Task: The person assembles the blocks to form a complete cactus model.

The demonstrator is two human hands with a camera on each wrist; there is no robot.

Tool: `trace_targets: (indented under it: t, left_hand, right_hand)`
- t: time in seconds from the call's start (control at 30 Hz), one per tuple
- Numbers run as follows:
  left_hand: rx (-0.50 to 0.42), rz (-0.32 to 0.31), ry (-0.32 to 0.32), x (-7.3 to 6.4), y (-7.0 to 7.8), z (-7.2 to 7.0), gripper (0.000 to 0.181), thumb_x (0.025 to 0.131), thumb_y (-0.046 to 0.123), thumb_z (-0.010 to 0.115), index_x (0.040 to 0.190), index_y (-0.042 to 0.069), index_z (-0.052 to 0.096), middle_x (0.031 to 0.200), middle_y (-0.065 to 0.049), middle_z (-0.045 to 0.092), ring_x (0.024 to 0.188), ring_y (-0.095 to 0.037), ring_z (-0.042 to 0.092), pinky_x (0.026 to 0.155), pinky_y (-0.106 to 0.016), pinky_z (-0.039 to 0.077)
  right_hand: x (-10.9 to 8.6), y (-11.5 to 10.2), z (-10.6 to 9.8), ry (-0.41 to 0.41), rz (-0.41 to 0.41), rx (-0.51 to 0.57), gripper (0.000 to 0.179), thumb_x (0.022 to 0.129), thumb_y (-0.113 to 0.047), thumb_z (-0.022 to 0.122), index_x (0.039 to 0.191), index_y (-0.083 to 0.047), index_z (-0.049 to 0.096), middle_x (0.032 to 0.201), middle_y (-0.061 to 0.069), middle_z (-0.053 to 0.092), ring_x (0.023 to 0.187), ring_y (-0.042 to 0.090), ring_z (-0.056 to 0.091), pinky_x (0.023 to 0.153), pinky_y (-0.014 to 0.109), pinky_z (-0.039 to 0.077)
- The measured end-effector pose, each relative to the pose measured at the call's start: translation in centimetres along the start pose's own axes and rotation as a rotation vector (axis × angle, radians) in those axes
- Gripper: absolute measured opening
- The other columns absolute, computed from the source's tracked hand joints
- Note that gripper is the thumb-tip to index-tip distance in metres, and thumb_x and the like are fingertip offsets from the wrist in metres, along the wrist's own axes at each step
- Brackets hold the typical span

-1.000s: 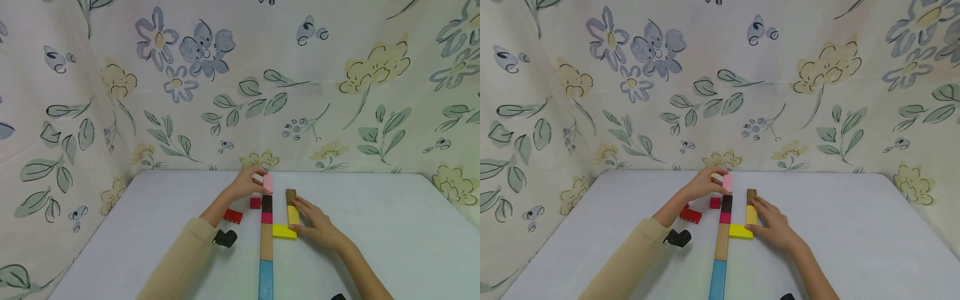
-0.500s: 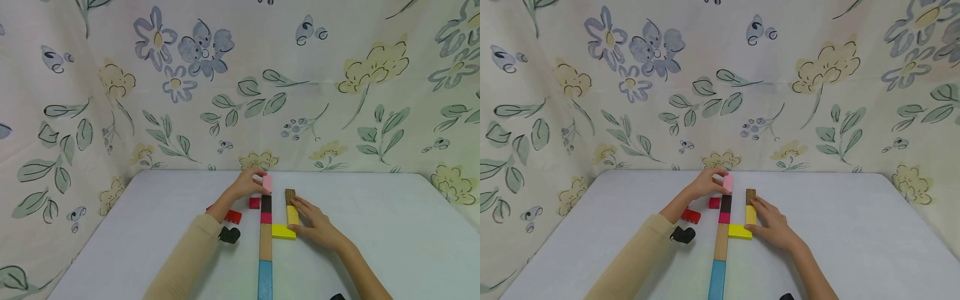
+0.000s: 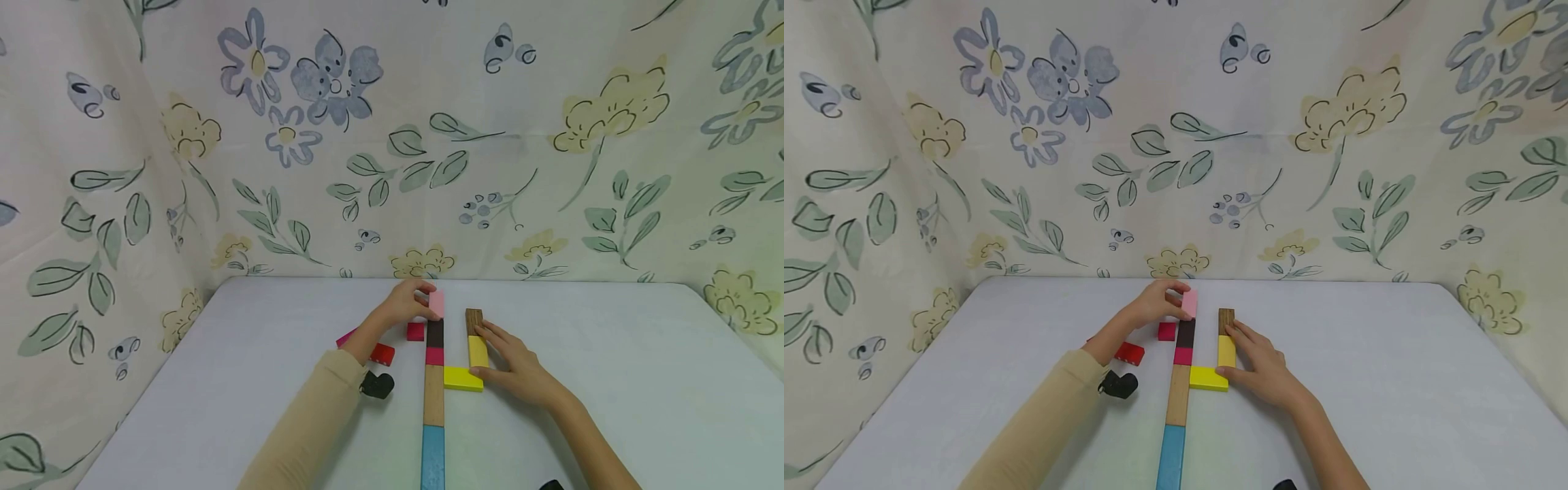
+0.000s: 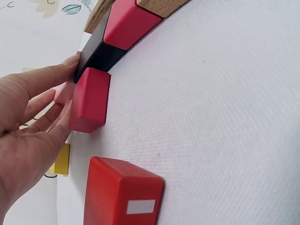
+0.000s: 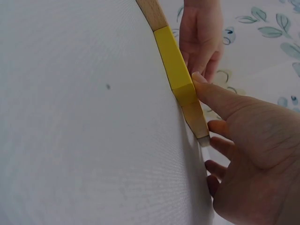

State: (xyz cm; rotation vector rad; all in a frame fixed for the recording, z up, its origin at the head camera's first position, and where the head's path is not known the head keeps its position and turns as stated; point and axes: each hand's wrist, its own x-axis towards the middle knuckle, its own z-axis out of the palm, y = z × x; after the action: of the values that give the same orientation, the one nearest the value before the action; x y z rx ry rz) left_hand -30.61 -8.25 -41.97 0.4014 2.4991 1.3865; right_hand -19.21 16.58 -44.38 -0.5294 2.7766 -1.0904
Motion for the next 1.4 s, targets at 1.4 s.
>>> trace_targets:
  t: [1.4]
  left_hand:
    - [0.006, -0.056, 0.017, -0.25, -0.12, 0.48, 0.043, 0.097, 0.01, 0.076, 0.138, 0.002, 0.065, 0.134, -0.017, 0.065, 0.125, -0.032, 0.06, 0.101, -0.038, 0.058]
  right_hand:
    - [-0.06, 0.13, -0.06, 0.003, -0.018, -0.014, 0.08, 0.093, -0.04, 0.077, 0.158, -0.003, 0.046, 0.168, 0.025, 0.034, 0.15, 0.056, 0.03, 0.108, 0.087, 0.028]
